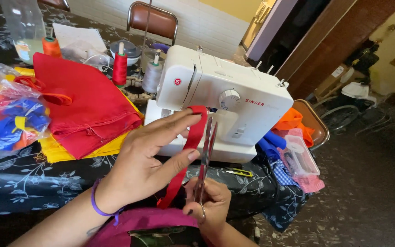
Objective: A person uses scissors to trim the edges of a red fabric strip at a sewing station.
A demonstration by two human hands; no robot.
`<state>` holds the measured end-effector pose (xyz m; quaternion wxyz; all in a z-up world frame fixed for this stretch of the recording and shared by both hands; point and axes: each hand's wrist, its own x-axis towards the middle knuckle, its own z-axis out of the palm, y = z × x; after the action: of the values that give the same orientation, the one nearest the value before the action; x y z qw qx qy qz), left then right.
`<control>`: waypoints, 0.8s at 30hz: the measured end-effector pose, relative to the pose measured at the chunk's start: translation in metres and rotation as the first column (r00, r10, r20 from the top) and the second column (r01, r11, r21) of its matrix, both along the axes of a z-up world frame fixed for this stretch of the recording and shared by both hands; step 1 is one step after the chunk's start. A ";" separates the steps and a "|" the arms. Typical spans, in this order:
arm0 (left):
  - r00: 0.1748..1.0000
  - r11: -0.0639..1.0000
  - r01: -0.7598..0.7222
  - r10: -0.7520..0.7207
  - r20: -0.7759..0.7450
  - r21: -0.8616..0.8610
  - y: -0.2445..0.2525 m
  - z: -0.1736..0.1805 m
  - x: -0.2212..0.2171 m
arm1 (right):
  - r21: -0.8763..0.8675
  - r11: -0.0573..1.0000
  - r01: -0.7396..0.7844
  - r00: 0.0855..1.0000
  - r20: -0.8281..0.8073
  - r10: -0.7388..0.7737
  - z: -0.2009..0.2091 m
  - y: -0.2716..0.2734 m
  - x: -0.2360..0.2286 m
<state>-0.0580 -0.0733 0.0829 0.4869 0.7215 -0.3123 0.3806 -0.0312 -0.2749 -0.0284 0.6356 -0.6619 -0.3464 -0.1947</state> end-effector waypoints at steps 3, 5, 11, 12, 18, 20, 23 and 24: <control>1.000 0.993 0.008 -0.006 0.020 -0.118 -0.005 -0.003 0.006 | 0.000 0.993 -0.122 0.991 0.050 0.121 0.006 -0.001 -0.001; 1.000 0.989 0.004 -0.004 0.006 -0.150 -0.007 -0.006 0.008 | -0.022 0.996 -0.087 0.992 0.084 0.089 0.007 0.001 -0.002; 0.999 0.991 0.018 -0.024 -0.041 -0.136 -0.011 -0.014 0.010 | -0.049 0.999 -0.018 0.993 0.118 0.023 0.004 0.000 0.000; 0.998 0.990 0.045 -0.050 -0.040 -0.133 -0.011 -0.015 0.010 | -0.043 0.999 -0.012 0.994 0.110 0.017 0.003 0.000 0.000; 0.995 0.988 0.086 -0.092 -0.040 -0.126 -0.014 -0.015 0.009 | -0.071 0.997 0.022 0.990 0.139 -0.011 0.010 0.000 -0.003; 0.995 0.989 0.082 -0.089 -0.049 -0.124 -0.013 -0.018 0.010 | -0.073 0.997 0.020 0.992 0.129 -0.010 0.007 0.000 -0.002; 0.994 0.989 0.079 -0.087 -0.059 -0.128 -0.014 -0.019 0.010 | -0.079 0.997 0.027 0.995 0.101 -0.019 0.003 -0.002 -0.001; 0.994 0.988 0.081 -0.090 -0.060 -0.133 -0.014 -0.019 0.010 | -0.081 0.996 0.038 0.996 0.083 -0.031 0.001 -0.002 -0.001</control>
<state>-0.0479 -0.0871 0.0638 0.5589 0.6862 -0.3012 0.3552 -0.0321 -0.2773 -0.0274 0.5898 -0.6848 -0.3683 -0.2181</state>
